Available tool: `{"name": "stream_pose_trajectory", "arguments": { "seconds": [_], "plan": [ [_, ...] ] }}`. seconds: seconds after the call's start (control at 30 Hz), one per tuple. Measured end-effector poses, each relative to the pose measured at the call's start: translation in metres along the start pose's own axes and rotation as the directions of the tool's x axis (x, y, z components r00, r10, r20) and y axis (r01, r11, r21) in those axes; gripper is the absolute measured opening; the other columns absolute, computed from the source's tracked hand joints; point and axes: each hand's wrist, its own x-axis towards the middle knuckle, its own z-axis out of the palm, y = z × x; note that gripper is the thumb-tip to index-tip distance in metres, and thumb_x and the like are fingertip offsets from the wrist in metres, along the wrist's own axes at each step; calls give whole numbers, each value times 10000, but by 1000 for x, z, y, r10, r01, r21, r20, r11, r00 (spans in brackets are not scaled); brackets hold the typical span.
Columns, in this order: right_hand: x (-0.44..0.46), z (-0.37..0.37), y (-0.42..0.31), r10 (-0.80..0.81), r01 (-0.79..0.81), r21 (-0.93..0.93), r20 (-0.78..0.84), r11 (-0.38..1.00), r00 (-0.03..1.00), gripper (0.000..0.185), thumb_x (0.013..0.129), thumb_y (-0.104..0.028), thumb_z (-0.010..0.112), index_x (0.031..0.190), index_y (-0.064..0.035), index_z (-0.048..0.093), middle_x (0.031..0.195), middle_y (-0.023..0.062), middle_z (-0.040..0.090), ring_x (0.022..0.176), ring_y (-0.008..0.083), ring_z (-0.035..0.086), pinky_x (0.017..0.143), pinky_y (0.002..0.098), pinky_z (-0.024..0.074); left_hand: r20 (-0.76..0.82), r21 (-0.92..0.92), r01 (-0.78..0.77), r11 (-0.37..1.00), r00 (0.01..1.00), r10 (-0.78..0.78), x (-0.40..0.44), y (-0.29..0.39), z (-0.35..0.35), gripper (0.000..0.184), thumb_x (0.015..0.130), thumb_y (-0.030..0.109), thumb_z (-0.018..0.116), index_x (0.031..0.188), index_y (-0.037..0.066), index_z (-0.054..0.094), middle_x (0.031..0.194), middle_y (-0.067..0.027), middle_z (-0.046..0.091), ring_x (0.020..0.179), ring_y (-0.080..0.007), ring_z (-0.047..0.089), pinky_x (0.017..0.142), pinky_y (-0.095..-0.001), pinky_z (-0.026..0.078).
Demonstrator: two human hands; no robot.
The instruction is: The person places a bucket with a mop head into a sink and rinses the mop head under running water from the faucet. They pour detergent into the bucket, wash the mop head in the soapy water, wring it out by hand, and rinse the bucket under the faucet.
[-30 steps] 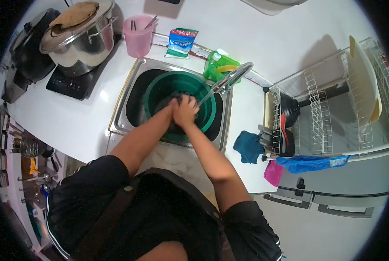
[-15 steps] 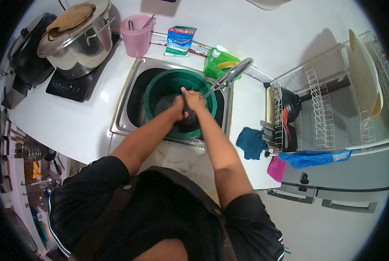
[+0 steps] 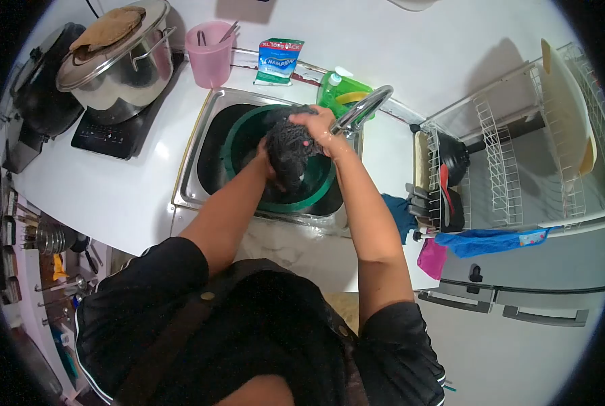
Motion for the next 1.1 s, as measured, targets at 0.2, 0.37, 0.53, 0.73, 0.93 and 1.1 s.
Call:
{"name": "stream_pose_trajectory", "arguments": {
  "seconds": [0.2, 0.37, 0.53, 0.73, 0.93, 1.1],
  "plan": [
    [21, 9, 69, 32, 24, -213, 257, 977, 966, 660, 735, -498, 592, 1164, -5, 497, 1094, 194, 542, 925, 311, 561, 816, 412, 445, 454, -100, 81, 992, 891, -27, 75, -10, -19, 547, 777, 559, 409, 1113, 153, 555, 1118, -85, 579, 1023, -286, 535, 916, -479, 359],
    [-18, 57, 87, -301, 51, -775, -184, 630, 936, 470, 790, -477, 541, 1137, -161, 525, 1294, 222, 281, 1165, 460, 292, 926, 489, 313, 458, -164, 47, 985, 888, 34, 135, -18, -23, 469, 788, 481, 453, 1110, 156, 554, 1009, -48, 609, 925, -244, 570, 857, -439, 416],
    [12, 42, 126, -441, 79, -741, -308, 667, 843, 453, 818, -400, 529, 1058, -16, 534, 1117, 244, 479, 988, 448, 482, 827, 491, 407, -202, 29, -218, 976, 955, 219, 11, -18, 13, 453, 729, 366, 539, 1058, 55, 542, 941, -125, 584, 811, -268, 573, 724, -432, 469],
    [20, 12, 87, -54, 165, -891, 157, 423, 986, 799, 652, -305, 716, 1277, -12, 314, 1137, 289, 490, 1063, 397, 494, 900, 400, 410, -6, 260, -255, 931, 964, 266, 43, 0, -4, 567, 704, 436, 547, 1095, 25, 545, 969, -145, 583, 895, -278, 577, 803, -417, 450],
    [25, 30, 131, -416, 454, -407, 184, 793, 890, 1017, 526, -74, 786, 1352, -66, 191, 1092, 122, 577, 1023, 272, 550, 878, 353, 430, 99, 894, -324, 310, 817, 568, 11, 6, 12, 676, 680, 547, 495, 1081, 11, 589, 1165, -199, 536, 1080, -315, 525, 868, -362, 425],
    [19, 39, 93, -465, 560, -525, 315, 641, 827, 501, 631, -77, 670, 1114, -90, 539, 1004, 165, 602, 968, 332, 562, 831, 355, 455, -192, 532, -624, 573, 570, 799, 31, -1, -4, 322, 728, 317, 559, 733, 17, 675, 726, -117, 647, 665, -262, 599, 641, -352, 454]
  ]
}}
